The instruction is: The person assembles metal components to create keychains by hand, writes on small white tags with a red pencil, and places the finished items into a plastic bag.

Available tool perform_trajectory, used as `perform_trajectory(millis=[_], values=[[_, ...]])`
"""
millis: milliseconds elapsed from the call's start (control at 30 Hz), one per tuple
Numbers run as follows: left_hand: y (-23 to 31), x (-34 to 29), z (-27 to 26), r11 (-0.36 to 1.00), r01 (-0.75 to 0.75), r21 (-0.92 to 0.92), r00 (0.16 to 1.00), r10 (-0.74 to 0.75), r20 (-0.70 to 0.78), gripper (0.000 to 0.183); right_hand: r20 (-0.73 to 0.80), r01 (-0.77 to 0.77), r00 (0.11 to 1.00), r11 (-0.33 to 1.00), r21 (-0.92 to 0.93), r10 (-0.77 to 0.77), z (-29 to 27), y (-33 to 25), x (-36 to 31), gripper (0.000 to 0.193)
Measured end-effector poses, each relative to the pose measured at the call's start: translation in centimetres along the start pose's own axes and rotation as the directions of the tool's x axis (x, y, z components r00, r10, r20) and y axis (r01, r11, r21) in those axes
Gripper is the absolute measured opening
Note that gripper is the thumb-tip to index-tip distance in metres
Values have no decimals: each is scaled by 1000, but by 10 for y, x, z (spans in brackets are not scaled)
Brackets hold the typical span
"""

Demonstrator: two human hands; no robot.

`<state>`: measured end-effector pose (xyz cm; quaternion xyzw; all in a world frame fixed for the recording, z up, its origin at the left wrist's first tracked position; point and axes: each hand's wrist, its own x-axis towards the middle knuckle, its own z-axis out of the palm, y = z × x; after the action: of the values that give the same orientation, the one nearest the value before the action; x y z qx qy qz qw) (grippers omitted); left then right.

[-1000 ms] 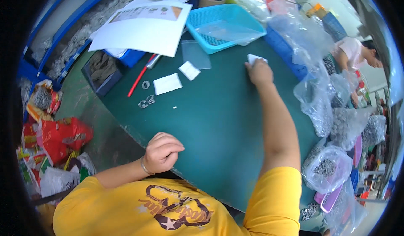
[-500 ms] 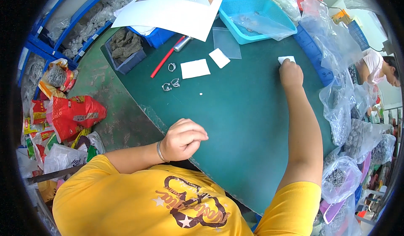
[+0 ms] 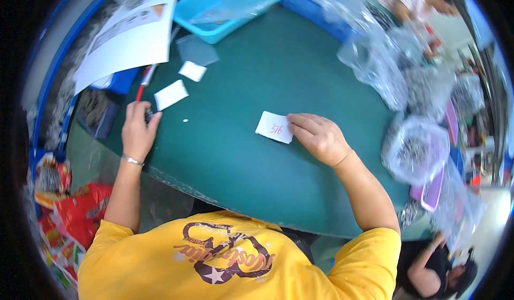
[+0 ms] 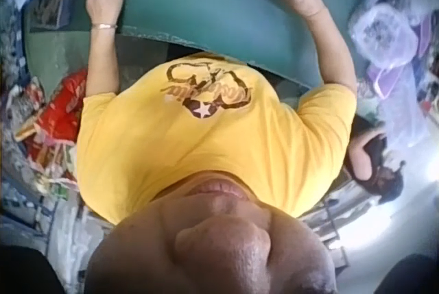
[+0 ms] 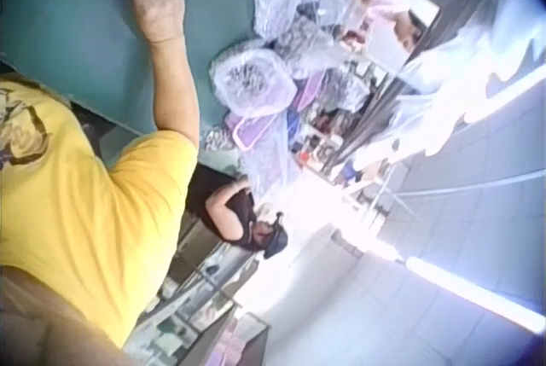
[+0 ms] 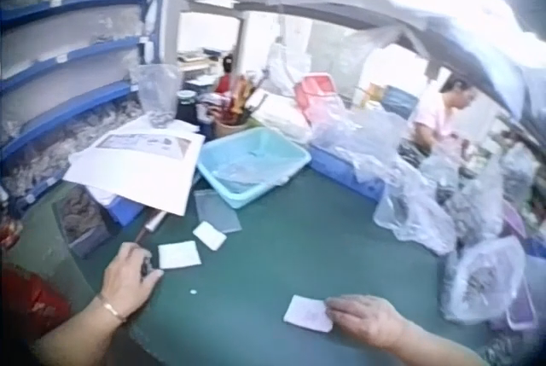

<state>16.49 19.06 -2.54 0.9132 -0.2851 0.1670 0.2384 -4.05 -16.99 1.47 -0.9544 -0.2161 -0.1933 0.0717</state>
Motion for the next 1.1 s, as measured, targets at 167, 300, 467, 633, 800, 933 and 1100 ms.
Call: perform_trajectory(millis=[167,300,467,633,800,933,1100], values=[[7,-1,8,989,-106,-102,994,107,5,12,9,-418,908,901,120,420,-3,-34,-57,24],[40,-1,13,955,-145,-257,977,180,116,12,-34,-666,743,743,63,669,10,-54,-57,54],[134,-30,8,766,-274,-582,880,443,169,16,32,-701,713,710,62,701,18,-52,-38,52],[192,-58,30,558,-482,-676,639,751,165,20,-108,-634,769,773,-7,630,27,-58,-48,56],[204,-56,26,601,-495,-628,591,763,264,24,-165,-594,800,799,-86,577,31,-64,-53,57],[196,-44,31,573,-472,-670,631,751,197,27,-173,-533,845,818,-216,506,32,-66,-50,51],[217,-20,37,740,-271,-615,879,451,155,27,4,-606,793,790,95,609,21,-58,-43,29]])
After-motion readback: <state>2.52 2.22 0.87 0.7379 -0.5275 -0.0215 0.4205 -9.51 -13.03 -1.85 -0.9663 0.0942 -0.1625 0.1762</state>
